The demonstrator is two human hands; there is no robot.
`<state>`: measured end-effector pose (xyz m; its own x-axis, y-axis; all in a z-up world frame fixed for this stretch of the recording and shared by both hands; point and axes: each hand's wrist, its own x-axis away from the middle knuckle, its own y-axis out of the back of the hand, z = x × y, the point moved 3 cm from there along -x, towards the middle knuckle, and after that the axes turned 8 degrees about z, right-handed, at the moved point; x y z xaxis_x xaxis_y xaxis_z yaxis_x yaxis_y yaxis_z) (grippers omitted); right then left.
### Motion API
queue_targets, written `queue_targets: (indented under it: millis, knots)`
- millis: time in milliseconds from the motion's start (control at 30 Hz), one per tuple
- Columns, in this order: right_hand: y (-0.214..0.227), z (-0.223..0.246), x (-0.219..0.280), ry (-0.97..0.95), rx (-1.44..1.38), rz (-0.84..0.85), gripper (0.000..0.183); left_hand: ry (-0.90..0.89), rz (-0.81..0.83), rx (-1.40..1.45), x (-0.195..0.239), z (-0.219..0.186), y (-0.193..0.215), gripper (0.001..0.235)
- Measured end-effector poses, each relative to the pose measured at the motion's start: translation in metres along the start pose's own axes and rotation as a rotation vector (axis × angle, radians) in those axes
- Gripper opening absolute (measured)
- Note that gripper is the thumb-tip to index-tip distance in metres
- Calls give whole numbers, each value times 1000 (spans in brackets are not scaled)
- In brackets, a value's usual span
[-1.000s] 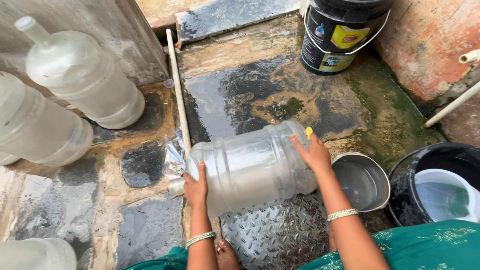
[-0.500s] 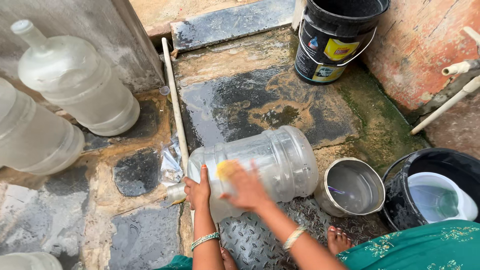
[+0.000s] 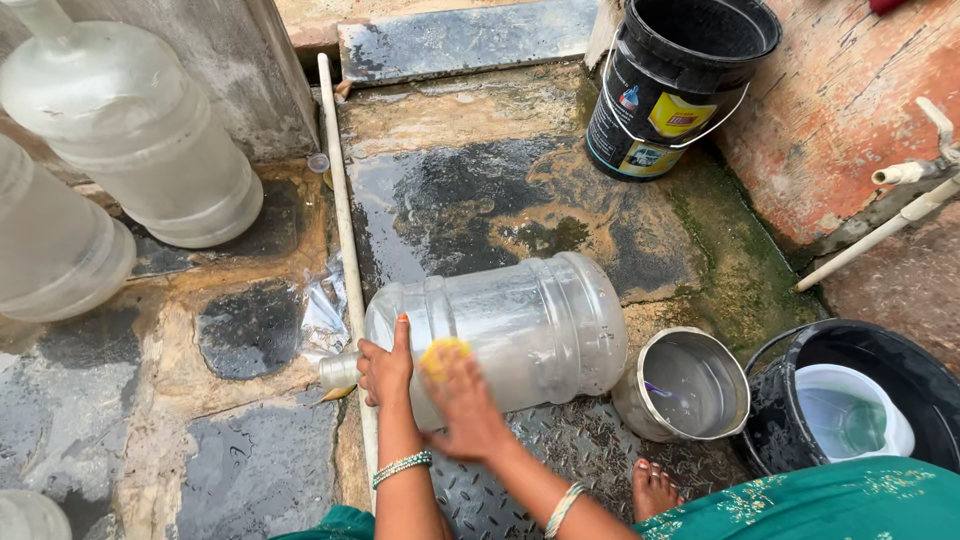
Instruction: The person scrubs the exterior of a large plastic water dispenser bottle with a yellow sponge, rinses it with water from a bucket, and shakes it to remove excess water. The person repeats this process for multiple bottles.
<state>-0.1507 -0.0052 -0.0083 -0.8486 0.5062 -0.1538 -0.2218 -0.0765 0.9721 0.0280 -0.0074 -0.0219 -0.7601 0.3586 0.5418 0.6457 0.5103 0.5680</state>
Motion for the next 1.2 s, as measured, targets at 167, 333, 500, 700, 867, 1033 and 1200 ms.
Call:
queue_targets:
  millis: [167, 333, 500, 700, 867, 1033, 1200]
  knots:
    - [5, -43, 19, -5, -107, 49, 99, -15, -34, -14, 4, -3, 1, 115]
    - [56, -189, 75, -484, 412, -224, 82, -145, -156, 127, -26, 23, -8, 93]
    - [45, -257, 81, -766, -685, -357, 90, -448, -277, 1169, -58, 73, -25, 56]
    - [55, -266, 67, -1006, -484, -188, 89, -657, -99, 535, -35, 53, -7, 62]
    - [71, -266, 56, -944, -310, -68, 91, -597, -89, 136, 3, 17, 20, 73]
    - [64, -179, 21, -659, 12, -181, 110, -545, -136, 80, 13, 0, 22, 64]
    - [48, -23, 10, -161, -77, -41, 94, -399, -37, 106, 3, 2, 17, 64]
